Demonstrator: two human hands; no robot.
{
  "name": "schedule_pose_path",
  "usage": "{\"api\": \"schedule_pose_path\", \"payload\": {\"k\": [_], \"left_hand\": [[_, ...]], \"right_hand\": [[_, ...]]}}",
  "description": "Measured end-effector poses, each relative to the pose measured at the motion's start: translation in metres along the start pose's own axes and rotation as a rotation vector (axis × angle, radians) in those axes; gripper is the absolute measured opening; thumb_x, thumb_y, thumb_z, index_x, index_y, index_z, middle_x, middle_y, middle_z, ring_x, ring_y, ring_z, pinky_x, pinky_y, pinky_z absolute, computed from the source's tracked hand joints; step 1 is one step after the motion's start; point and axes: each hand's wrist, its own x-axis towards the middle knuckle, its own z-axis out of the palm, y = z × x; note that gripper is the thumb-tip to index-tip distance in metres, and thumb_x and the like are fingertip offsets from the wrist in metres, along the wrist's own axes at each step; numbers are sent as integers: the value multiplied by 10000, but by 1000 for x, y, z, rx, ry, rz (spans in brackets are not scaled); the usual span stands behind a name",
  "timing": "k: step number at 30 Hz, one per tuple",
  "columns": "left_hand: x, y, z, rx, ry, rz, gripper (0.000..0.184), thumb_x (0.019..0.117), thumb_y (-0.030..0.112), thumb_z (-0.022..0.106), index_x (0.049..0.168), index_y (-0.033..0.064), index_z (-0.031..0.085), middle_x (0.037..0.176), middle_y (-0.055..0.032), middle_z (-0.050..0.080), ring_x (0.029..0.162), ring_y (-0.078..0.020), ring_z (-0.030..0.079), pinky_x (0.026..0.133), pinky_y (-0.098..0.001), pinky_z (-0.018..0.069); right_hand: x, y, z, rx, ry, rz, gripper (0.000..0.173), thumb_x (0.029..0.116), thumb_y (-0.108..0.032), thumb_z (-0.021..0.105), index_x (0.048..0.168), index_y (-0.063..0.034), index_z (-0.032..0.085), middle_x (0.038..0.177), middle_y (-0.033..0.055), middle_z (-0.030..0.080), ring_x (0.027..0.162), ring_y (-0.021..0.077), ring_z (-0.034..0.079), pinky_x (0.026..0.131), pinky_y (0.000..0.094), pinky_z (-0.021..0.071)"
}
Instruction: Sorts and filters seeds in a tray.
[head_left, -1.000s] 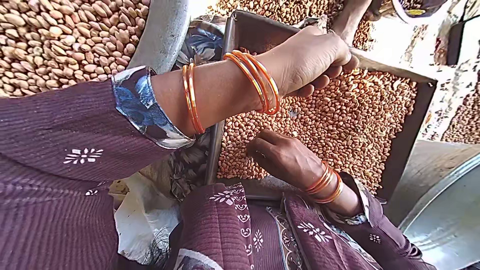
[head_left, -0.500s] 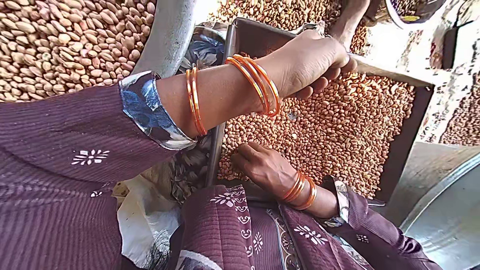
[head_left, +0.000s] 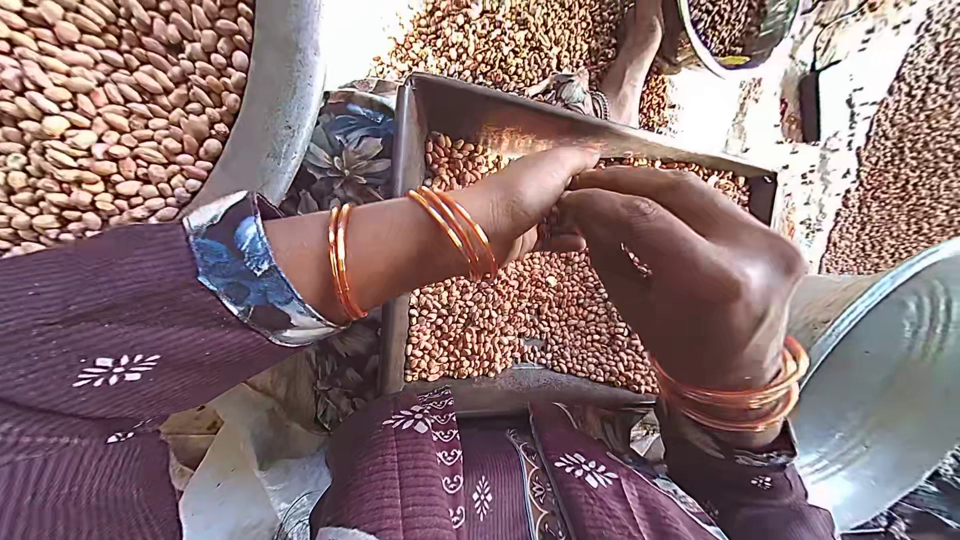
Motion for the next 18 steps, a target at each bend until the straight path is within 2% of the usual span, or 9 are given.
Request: {"api": "schedule_pose_path", "payload": {"k": [3, 6, 9, 10, 11, 13, 14, 15, 18], "left_hand": [[0, 2, 1, -98, 1, -36, 411, 1125, 366, 321, 1024, 104, 621, 813, -15, 642, 725, -106, 656, 702, -254, 558], [0, 23, -7, -145, 73, 114, 283, 1113, 244, 378, 1016, 99, 601, 743, 15, 586, 613, -51, 584, 577, -167, 499], [4, 43, -17, -213, 159, 260, 239, 1103, 211, 395, 991, 111, 582, 730, 18, 551, 562, -37, 536, 516, -142, 457], [5, 47, -20, -225, 176, 288, 233, 1106, 212, 391, 1017, 110, 580, 745, 18, 548, 565, -36, 543, 516, -136, 464], [5, 49, -22, -223, 185, 307, 225, 1106, 212, 391, 1023, 111, 574, 749, 21, 545, 565, -32, 546, 514, -131, 467], [5, 51, -24, -214, 186, 322, 231, 1103, 210, 400, 994, 114, 579, 742, 20, 541, 560, -36, 540, 515, -136, 467], [4, 51, -24, -205, 184, 319, 235, 1102, 212, 397, 980, 122, 577, 740, 21, 539, 563, -38, 533, 520, -142, 462], [5, 50, -23, -199, 187, 316, 234, 1100, 208, 401, 977, 125, 581, 744, 21, 545, 566, -38, 537, 521, -142, 465], [4, 51, -24, -165, 198, 322, 238, 1099, 201, 409, 983, 119, 600, 741, 24, 549, 563, -40, 530, 519, -147, 454]], "right_hand": [[7, 21, -18, -14, 18, 60, 187, 1014, -103, 639, 1158, -69, 754, 1103, 143, 740, 911, 185, 733, 752, 290, 586], [7, 52, -16, -76, -54, 230, 222, 1061, -157, 561, 1204, -82, 714, 1014, 142, 695, 762, 195, 695, 654, 333, 581], [13, 64, 20, -167, -432, 446, 292, 1075, -205, 519, 1229, -12, 674, 1107, 257, 683, 917, 448, 691, 744, 619, 539], [15, 58, 37, -197, -543, 510, 280, 1053, -180, 557, 1206, 36, 647, 1153, 300, 639, 968, 512, 660, 749, 664, 525], [15, 48, 51, -210, -612, 525, 292, 1036, -164, 591, 1218, 64, 595, 1190, 318, 587, 956, 524, 648, 724, 651, 534], [11, 34, 57, -45, -584, 381, 323, 1005, -125, 629, 1291, -3, 543, 1166, 251, 557, 748, 392, 665, 601, 504, 570], [10, 34, 56, 116, -514, 269, 366, 998, -85, 621, 1355, -49, 551, 1157, 197, 573, 706, 292, 655, 592, 420, 568], [13, 37, 55, 259, -453, 194, 402, 992, -43, 601, 1390, -66, 552, 1191, 169, 601, 768, 238, 665, 663, 387, 575], [20, 51, 44, 160, -361, 238, 322, 1027, -61, 551, 1345, -47, 600, 1229, 184, 640, 863, 296, 704, 722, 459, 586]]}}
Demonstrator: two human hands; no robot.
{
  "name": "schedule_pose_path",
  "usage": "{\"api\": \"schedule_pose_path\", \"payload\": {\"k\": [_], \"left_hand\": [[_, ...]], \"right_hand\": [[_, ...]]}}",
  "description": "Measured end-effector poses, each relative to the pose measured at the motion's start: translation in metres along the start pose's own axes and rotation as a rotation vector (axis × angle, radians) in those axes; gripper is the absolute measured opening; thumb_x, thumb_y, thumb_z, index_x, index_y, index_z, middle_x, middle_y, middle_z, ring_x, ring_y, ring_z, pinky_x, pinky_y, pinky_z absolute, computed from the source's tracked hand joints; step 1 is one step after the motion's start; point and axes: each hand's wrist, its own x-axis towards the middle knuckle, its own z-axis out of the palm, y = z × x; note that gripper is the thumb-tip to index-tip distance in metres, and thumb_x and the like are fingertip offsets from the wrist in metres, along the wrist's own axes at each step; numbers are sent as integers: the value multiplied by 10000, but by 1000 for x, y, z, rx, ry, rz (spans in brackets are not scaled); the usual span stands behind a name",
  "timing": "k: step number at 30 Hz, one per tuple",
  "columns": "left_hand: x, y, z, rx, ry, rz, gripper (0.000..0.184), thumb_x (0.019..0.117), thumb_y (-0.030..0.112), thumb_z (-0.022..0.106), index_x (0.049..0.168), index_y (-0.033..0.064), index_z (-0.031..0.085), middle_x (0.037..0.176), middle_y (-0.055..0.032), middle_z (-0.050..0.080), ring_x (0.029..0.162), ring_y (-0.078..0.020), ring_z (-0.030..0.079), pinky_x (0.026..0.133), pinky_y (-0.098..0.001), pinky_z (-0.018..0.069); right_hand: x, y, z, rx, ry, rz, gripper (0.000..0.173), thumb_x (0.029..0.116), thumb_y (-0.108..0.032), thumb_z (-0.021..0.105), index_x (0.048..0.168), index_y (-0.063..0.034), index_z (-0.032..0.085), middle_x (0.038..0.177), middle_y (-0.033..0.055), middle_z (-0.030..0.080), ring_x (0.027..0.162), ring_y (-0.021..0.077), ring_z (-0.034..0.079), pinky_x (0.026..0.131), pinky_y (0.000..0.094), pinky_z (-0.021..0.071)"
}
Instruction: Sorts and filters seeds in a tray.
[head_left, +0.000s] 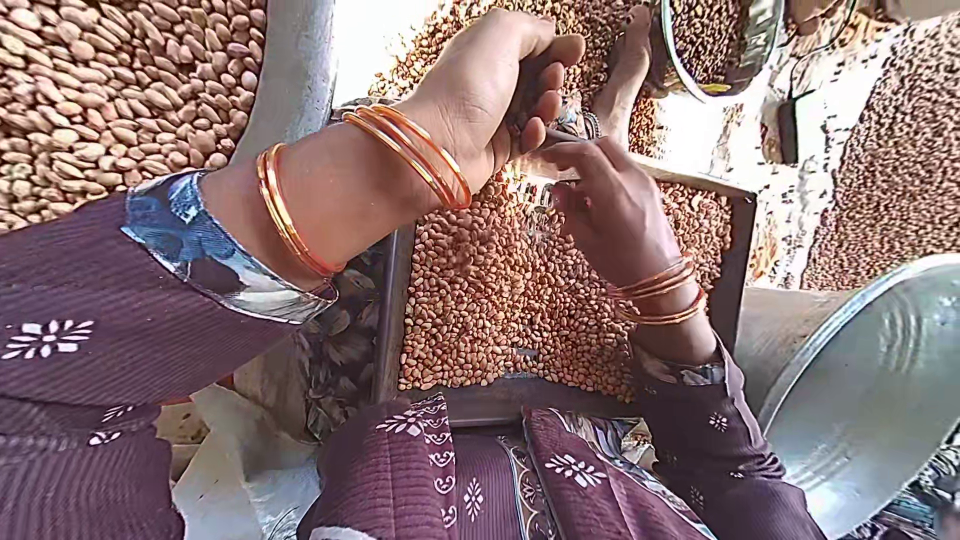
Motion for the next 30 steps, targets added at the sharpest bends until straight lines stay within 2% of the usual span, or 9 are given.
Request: {"api": "schedule_pose_path", "payload": {"k": [4, 9, 12, 14, 17, 19, 22, 26, 30], "left_hand": [[-3, 1, 2, 73, 1, -17, 245, 1100, 172, 405, 1124, 92, 635, 729, 35, 543, 501, -12, 473, 456, -120, 394], [-6, -1, 0, 306, -145, 33, 246, 1102, 160, 442, 1160, 96, 673, 856, 21, 647, 532, 2, 473, 460, -115, 367], [-6, 1, -4, 500, -165, 82, 271, 1101, 191, 456, 1040, 126, 711, 794, 43, 627, 549, -5, 491, 470, -123, 373], [-4, 3, -8, 684, -198, 139, 265, 1091, 209, 488, 963, 132, 707, 739, 46, 563, 549, -16, 462, 478, -133, 353], [0, 5, -14, 1195, -259, 292, 238, 1060, 290, 572, 921, 150, 705, 704, 57, 568, 591, -35, 483, 565, -235, 381], [1, 3, -18, 1503, -306, 343, 231, 1056, 311, 583, 966, 135, 703, 728, 39, 563, 655, -82, 518, 633, -314, 432], [5, -4, -23, 1704, -368, 348, 206, 1040, 259, 600, 912, 123, 687, 730, -5, 577, 687, -159, 559, 637, -405, 456], [4, -7, -24, 1870, -321, 307, 184, 1008, 186, 605, 846, 109, 648, 788, -69, 595, 781, -276, 615, 653, -503, 482], [-6, 1, -19, 1998, -223, 304, 159, 1031, 126, 569, 915, 42, 637, 907, -158, 614, 885, -386, 645, 674, -558, 488]], "right_hand": [[-17, 2, -2, -304, -254, 461, 302, 1048, -202, 577, 1233, 36, 564, 1067, 311, 633, 863, 509, 675, 668, 645, 530], [-35, 7, 21, 252, -258, -74, 270, 991, -113, 602, 1255, -66, 635, 1181, 102, 664, 845, 163, 701, 723, 337, 615], [-41, 10, -2, 163, -96, 8, 268, 1016, -81, 589, 1281, -65, 621, 1187, 107, 679, 800, 174, 737, 680, 369, 647], [-47, 14, -10, -73, -106, 200, 195, 1033, -148, 585, 1189, -57, 659, 978, 122, 721, 706, 270, 713, 623, 473, 591], [-47, 1, -1, -200, -550, 481, 293, 1070, -274, 541, 1150, -10, 638, 929, 211, 690, 882, 417, 698, 756, 600, 541], [-53, -12, 10, -45, -717, 272, 280, 1064, -233, 530, 1156, 11, 633, 990, 194, 695, 931, 366, 706, 808, 526, 555], [-56, -10, 27, 386, -483, -190, 226, 1032, -195, 576, 1134, -33, 696, 996, 85, 740, 764, 150, 713, 704, 317, 611], [-29, -6, 31, 159, -44, -111, 131, 983, -128, 645, 1033, -81, 757, 910, 80, 686, 666, 161, 650, 598, 317, 563], [-16, -2, 47, 115, -23, -109, 110, 957, -126, 686, 1020, -79, 762, 936, 108, 685, 718, 207, 681, 621, 358, 578]]}}
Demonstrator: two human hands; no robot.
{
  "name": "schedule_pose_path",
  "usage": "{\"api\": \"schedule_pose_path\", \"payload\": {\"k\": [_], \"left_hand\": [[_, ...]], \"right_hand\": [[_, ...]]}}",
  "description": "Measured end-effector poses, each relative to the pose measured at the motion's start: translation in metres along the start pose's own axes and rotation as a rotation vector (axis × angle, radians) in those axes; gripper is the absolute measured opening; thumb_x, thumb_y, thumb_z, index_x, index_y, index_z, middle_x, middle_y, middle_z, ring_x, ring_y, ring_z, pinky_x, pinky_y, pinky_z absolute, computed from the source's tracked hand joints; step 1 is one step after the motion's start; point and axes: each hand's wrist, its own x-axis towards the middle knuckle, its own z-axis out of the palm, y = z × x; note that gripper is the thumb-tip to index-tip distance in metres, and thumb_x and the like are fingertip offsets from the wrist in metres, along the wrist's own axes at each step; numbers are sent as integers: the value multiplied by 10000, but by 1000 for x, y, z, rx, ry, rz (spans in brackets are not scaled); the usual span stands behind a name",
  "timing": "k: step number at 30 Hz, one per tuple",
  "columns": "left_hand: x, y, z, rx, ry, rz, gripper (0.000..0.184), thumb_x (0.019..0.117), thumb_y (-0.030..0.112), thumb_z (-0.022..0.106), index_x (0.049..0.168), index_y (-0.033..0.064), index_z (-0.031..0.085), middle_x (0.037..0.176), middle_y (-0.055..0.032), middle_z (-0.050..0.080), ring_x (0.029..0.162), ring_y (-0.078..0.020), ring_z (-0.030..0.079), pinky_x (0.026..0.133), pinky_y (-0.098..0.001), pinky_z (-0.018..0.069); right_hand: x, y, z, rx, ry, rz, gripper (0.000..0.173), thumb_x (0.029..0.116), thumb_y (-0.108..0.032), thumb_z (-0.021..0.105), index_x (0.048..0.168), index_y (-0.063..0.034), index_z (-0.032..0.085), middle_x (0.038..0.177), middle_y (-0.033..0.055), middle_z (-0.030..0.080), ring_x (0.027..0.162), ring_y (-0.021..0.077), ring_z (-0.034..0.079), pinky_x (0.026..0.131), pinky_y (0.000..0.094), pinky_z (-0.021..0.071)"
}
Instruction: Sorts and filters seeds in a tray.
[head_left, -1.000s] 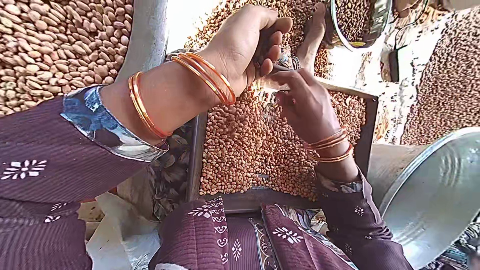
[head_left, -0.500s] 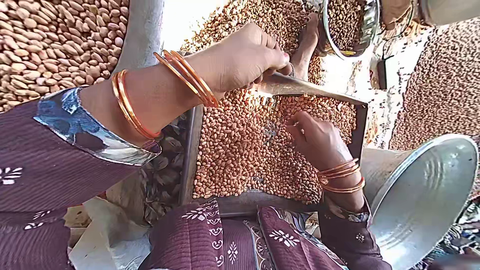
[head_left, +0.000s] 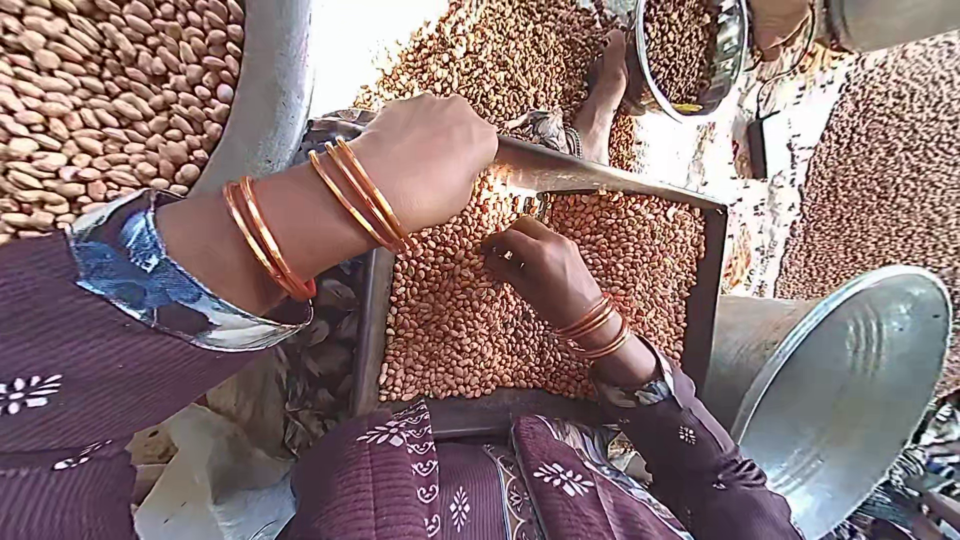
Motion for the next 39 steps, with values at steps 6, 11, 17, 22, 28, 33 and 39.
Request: {"api": "schedule_pose_path", "payload": {"k": [6, 11, 17, 22, 28, 33, 39], "left_hand": [[-5, 1, -6, 55, 0, -79, 145, 1023, 78, 562, 893, 27, 601, 883, -192, 612, 873, -430, 644, 638, -567, 472], [-6, 7, -6, 108, -39, -130, 156, 1025, 67, 560, 884, 6, 593, 869, -215, 611, 869, -449, 647, 625, -563, 473], [-7, 21, 2, 123, -38, -177, 31, 935, -61, 612, 930, -41, 634, 1005, -250, 627, 925, -459, 655, 647, -561, 493], [-8, 24, 6, 128, -61, -178, 44, 950, -57, 595, 922, -38, 624, 960, -237, 623, 930, -442, 655, 654, -533, 493], [-6, 27, 15, 130, -94, -156, 64, 931, -84, 593, 923, -31, 628, 936, -228, 631, 915, -428, 662, 635, -515, 492], [-6, 24, 17, 113, -130, -138, 37, 950, -22, 613, 915, -22, 627, 920, -222, 632, 915, -430, 662, 639, -531, 494], [2, 13, 17, -287, 56, 57, 320, 1023, 300, 496, 764, 121, 553, 705, -44, 500, 663, -216, 539, 574, -419, 410]], "right_hand": [[1, 2, 6, -37, -3, 3, 82, 954, -109, 674, 948, -45, 725, 920, 117, 656, 713, 218, 662, 618, 357, 566], [0, 6, 1, 47, -11, 87, 113, 913, -153, 693, 930, -41, 696, 858, 89, 664, 681, 190, 654, 601, 360, 552], [-5, 8, -10, 161, -36, -38, 123, 872, -60, 661, 982, -56, 716, 833, 51, 697, 665, 130, 663, 603, 299, 568], [-6, 0, 5, 81, -44, -175, 111, 932, -116, 680, 975, -64, 767, 896, 91, 688, 729, 172, 666, 668, 302, 572], [-6, -4, 8, 41, -66, -116, 72, 928, -107, 685, 928, -55, 735, 871, 86, 677, 739, 189, 672, 667, 326, 575], [-9, -3, -1, 175, -119, 56, 108, 856, -111, 656, 960, -82, 640, 807, 20, 675, 661, 114, 657, 583, 308, 553], [-17, -20, -27, -131, 160, 17, 146, 967, -42, 609, 1035, -28, 737, 1004, 150, 706, 810, 229, 714, 706, 353, 602]]}}
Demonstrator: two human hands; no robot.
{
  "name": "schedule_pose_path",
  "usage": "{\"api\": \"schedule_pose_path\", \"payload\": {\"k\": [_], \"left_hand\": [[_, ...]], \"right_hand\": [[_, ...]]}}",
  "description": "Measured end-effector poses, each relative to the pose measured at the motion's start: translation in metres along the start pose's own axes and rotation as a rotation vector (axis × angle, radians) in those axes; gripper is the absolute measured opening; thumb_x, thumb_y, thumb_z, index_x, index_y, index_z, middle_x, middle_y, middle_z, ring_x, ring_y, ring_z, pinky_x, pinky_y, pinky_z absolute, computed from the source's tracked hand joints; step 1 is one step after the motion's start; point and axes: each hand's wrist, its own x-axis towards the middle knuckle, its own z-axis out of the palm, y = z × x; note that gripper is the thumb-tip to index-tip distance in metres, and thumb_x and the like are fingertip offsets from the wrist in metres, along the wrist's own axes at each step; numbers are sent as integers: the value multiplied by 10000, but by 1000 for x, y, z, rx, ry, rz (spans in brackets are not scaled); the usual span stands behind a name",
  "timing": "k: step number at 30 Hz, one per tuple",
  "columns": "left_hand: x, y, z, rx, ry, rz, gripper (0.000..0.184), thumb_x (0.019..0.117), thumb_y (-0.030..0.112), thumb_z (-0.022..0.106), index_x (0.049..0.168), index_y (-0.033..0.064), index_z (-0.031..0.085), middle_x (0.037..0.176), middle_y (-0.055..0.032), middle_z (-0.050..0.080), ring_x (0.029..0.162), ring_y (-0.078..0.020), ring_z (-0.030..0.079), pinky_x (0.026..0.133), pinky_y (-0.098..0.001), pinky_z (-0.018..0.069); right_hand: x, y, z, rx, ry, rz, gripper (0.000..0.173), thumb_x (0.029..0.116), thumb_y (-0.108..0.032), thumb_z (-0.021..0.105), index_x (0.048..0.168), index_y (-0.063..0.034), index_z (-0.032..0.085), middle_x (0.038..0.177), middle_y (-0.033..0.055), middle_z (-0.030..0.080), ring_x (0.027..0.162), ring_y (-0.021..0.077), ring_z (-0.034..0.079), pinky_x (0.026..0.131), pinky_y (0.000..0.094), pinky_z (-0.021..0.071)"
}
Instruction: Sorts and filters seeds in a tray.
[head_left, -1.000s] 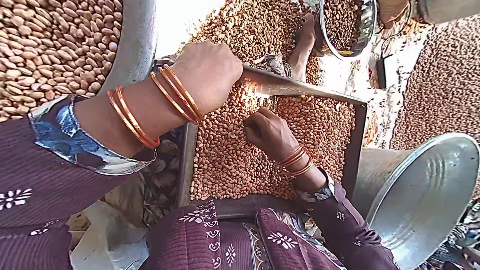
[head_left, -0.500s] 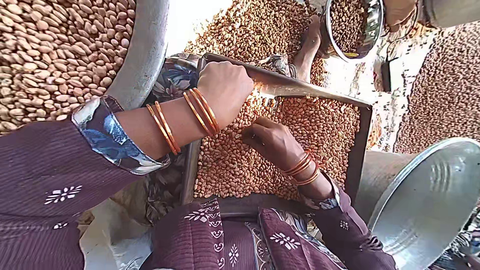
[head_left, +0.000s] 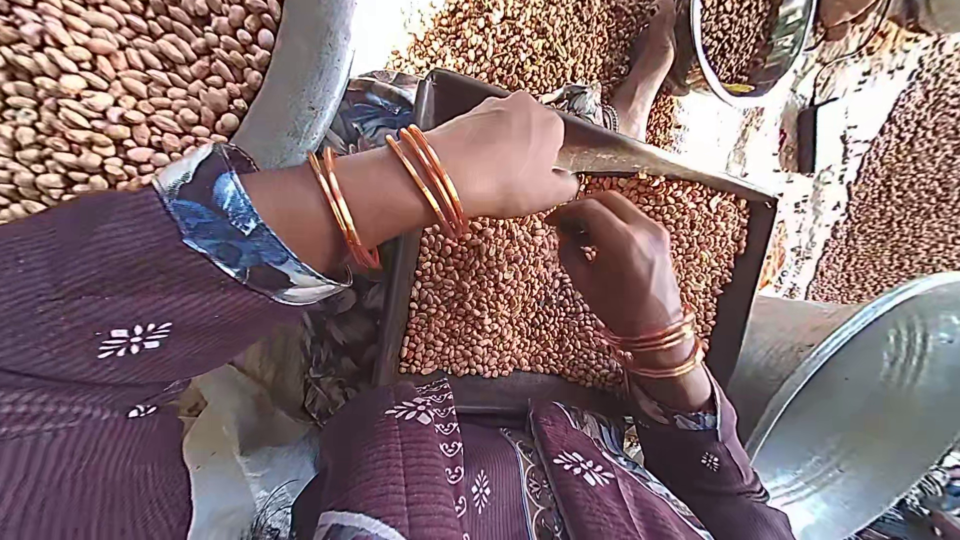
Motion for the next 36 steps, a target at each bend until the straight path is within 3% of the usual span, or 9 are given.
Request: {"api": "schedule_pose_path", "payload": {"k": [3, 6, 9, 11, 13, 15, 18, 27, 36], "left_hand": [[-4, 12, -5, -549, -54, 20, 471, 1103, 262, 329, 673, 186, 505, 616, 51, 431, 545, -72, 392, 527, -266, 284], [-12, 25, -2, -1003, -213, -113, 496, 1126, 260, 232, 768, 150, 558, 649, 29, 597, 541, -47, 520, 474, -180, 346], [-16, 35, 7, -1182, -366, -247, 481, 1128, 337, 274, 792, 163, 571, 667, 24, 627, 543, -56, 546, 468, -181, 386], [-14, 33, 12, -1015, -456, -192, 474, 1131, 299, 332, 817, 119, 638, 689, 29, 615, 552, -36, 509, 500, -182, 372], [-12, 27, 16, -617, -458, 26, 389, 1125, 221, 398, 935, 78, 705, 711, 40, 591, 562, -14, 474, 523, -188, 366], [-12, 20, 20, -236, -467, 177, 288, 1107, 198, 455, 1037, 97, 716, 791, 9, 601, 689, -86, 542, 633, -293, 437], [-15, 20, 29, -47, -519, 260, 229, 1074, 150, 479, 1130, 78, 690, 1010, -73, 676, 954, -210, 659, 822, -422, 527], [-33, 18, 59, 102, -343, 533, 189, 989, 176, 649, 823, 89, 672, 785, -50, 611, 707, -211, 635, 588, -387, 502], [-38, 15, 63, 176, -447, 719, 158, 911, -3, 672, 779, 75, 632, 779, -68, 583, 704, -231, 622, 568, -391, 485]], "right_hand": [[-3, -20, -31, -142, 267, -37, 155, 992, -47, 622, 1072, -37, 755, 1064, 147, 730, 911, 189, 728, 766, 272, 595], [-6, -30, -49, -146, 384, -112, 109, 979, -33, 660, 1033, -29, 754, 1056, 156, 730, 944, 154, 723, 786, 218, 576], [-10, -28, -61, -6, 250, -126, 117, 962, -73, 704, 1061, -40, 757, 1141, 146, 718, 1044, 141, 723, 830, 202, 615], [-16, -22, -63, -28, 203, -75, 108, 961, -113, 712, 1037, -46, 747, 1079, 124, 699, 930, 105, 715, 746, 184, 600], [-26, -16, -55, -25, 110, -58, 104, 958, -121, 695, 988, -40, 753, 946, 113, 696, 755, 107, 674, 639, 206, 548], [-38, -11, -35, 56, -74, -78, 104, 948, -113, 669, 946, -60, 759, 865, 80, 701, 721, 131, 681, 619, 239, 562], [-59, -2, 3, 83, -255, -85, 127, 963, -104, 643, 910, -70, 753, 846, 80, 697, 718, 194, 693, 604, 317, 576], [-75, 7, 35, 38, -213, -69, 102, 945, -96, 651, 901, -46, 728, 845, 114, 676, 729, 254, 695, 589, 362, 574], [-74, -3, 41, -61, -227, -110, 117, 912, -113, 666, 880, -8, 706, 807, 125, 631, 663, 254, 665, 523, 343, 543]]}}
